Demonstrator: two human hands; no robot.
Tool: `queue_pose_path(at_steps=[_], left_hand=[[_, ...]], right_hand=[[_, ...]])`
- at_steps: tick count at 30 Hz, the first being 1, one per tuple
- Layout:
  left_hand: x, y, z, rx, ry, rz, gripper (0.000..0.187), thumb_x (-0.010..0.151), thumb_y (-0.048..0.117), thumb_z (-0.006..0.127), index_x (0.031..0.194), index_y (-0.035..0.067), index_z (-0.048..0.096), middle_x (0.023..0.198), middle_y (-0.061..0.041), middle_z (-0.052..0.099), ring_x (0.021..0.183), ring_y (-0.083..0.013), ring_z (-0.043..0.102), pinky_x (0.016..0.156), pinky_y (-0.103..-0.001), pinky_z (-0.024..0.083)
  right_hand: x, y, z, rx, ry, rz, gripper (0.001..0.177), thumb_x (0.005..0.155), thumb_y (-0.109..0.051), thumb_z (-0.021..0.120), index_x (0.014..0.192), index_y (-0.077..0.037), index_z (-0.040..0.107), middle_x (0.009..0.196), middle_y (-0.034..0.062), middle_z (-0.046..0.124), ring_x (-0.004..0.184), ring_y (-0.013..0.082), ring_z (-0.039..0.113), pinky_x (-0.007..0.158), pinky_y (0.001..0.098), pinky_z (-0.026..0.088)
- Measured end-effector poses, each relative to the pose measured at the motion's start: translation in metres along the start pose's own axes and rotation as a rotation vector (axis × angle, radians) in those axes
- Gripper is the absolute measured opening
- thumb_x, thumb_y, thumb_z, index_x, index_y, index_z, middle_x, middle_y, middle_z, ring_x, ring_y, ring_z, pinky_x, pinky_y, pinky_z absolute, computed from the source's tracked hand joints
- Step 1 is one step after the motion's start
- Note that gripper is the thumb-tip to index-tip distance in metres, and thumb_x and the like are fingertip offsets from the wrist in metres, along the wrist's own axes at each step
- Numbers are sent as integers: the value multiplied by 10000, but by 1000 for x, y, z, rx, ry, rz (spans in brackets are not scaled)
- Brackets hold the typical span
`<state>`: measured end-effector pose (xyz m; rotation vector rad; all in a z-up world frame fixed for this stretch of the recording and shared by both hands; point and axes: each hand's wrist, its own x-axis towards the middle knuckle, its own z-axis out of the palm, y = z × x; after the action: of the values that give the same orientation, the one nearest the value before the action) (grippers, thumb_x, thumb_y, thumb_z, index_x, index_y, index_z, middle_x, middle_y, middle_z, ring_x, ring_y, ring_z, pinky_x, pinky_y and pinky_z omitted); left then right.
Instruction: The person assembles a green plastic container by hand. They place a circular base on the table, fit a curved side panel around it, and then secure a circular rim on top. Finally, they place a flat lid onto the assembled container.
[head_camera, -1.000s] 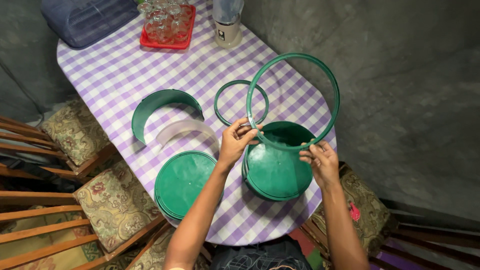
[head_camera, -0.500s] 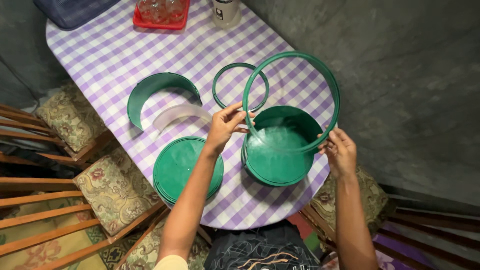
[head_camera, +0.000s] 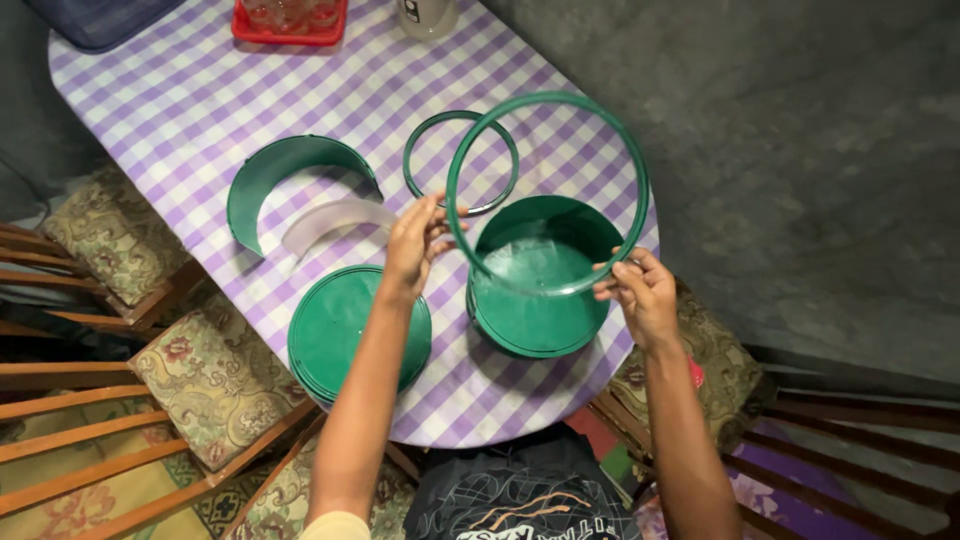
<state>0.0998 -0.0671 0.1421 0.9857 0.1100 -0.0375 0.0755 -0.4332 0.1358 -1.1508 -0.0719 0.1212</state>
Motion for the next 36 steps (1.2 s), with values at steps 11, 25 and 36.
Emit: queue_pose_path(at_steps=[11,25,36], left_hand=[[-48,-74,48,61,-4,79,405,969,75,686,1338,-55,581,1174,-170,730,1051,-204,723,894,-358,629],[-68,-48,22,200,-185,-76,471,987,125,673,1423,-34,591,1078,-127,766,876,-155,711,783,-326,637],[-78,-75,-30,140,304,58,338,984,169,635,1226,-64,664,1029,-170,758,855,-213,748,716,-315,612]], right_hand=[[-4,15,33,7,-6,-3,242,997,-23,630,1216,15,536,1052,255,717,902,318,763,783,391,651],[6,-37,-27,-196,170,-30,348,1079,-126,573,1400,6,575,900,89,674,691,160,644,627,303,570],[12,-1,-37,-4,374,34,261,1101,-157,508,1282,9,598,780,12,513,513,74,375,415,217,286]])
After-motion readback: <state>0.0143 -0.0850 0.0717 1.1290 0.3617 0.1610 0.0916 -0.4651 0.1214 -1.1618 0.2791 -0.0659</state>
